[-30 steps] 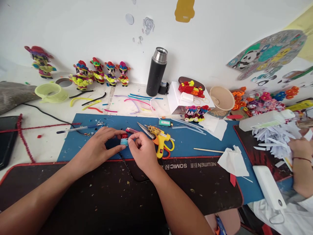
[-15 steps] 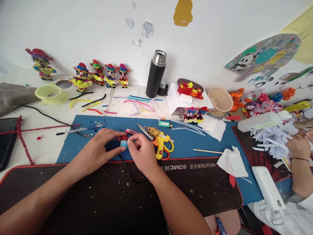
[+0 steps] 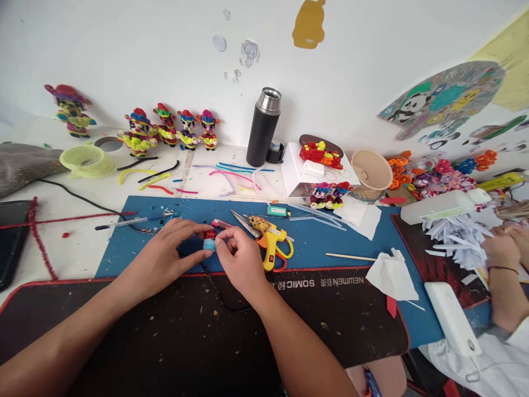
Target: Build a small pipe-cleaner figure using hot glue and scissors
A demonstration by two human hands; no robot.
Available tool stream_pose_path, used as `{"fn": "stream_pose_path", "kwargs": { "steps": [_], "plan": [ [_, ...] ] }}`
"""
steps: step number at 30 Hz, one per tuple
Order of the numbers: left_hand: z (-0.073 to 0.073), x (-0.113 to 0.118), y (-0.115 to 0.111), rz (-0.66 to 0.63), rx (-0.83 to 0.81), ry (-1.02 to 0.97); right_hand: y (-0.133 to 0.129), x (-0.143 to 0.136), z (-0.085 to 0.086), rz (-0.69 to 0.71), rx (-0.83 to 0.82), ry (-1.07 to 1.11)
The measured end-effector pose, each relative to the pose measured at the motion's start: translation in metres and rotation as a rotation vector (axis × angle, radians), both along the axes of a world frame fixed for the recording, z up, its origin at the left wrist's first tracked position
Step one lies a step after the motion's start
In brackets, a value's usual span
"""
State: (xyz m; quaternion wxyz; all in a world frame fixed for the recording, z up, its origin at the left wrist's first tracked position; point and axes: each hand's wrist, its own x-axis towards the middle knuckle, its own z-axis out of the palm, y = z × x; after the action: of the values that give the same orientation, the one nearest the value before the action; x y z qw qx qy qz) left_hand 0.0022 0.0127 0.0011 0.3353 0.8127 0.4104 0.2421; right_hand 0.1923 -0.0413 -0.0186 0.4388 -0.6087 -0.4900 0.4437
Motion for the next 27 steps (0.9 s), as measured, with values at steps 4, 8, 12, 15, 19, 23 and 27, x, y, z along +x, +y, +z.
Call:
{"fn": "stream_pose_path", "kwargs": {
  "steps": [4, 8, 12, 15, 19, 23, 27],
  "plan": [
    [0.0, 0.0, -0.001, 0.008, -0.017, -0.005, -0.001, 0.0, -0.001, 0.002, -0.003, -0.002],
    [0.001, 0.0, -0.002, 0.031, -0.119, -0.06, -0.001, 0.001, -0.002, 0.008, -0.003, -0.01],
    [0.002, 0.002, -0.002, 0.057, -0.229, -0.137, -0.001, 0.0, -0.002, 0.007, -0.001, -0.024],
    [-0.001, 0.002, -0.001, 0.082, -0.308, -0.189, 0.0, 0.0, 0.0, 0.013, -0.001, -0.02],
    [-0.008, 0.001, 0.0, 0.077, -0.402, -0.244, 0.0, 0.0, 0.002, 0.023, -0.005, -0.038],
    [-0.009, 0.001, 0.002, 0.071, -0.527, -0.313, 0.0, 0.0, 0.003, 0.021, -0.015, -0.051],
    [-0.004, 0.003, 0.001, 0.081, -0.62, -0.341, 0.001, 0.001, 0.003, 0.019, -0.011, -0.061]
  ]
}}
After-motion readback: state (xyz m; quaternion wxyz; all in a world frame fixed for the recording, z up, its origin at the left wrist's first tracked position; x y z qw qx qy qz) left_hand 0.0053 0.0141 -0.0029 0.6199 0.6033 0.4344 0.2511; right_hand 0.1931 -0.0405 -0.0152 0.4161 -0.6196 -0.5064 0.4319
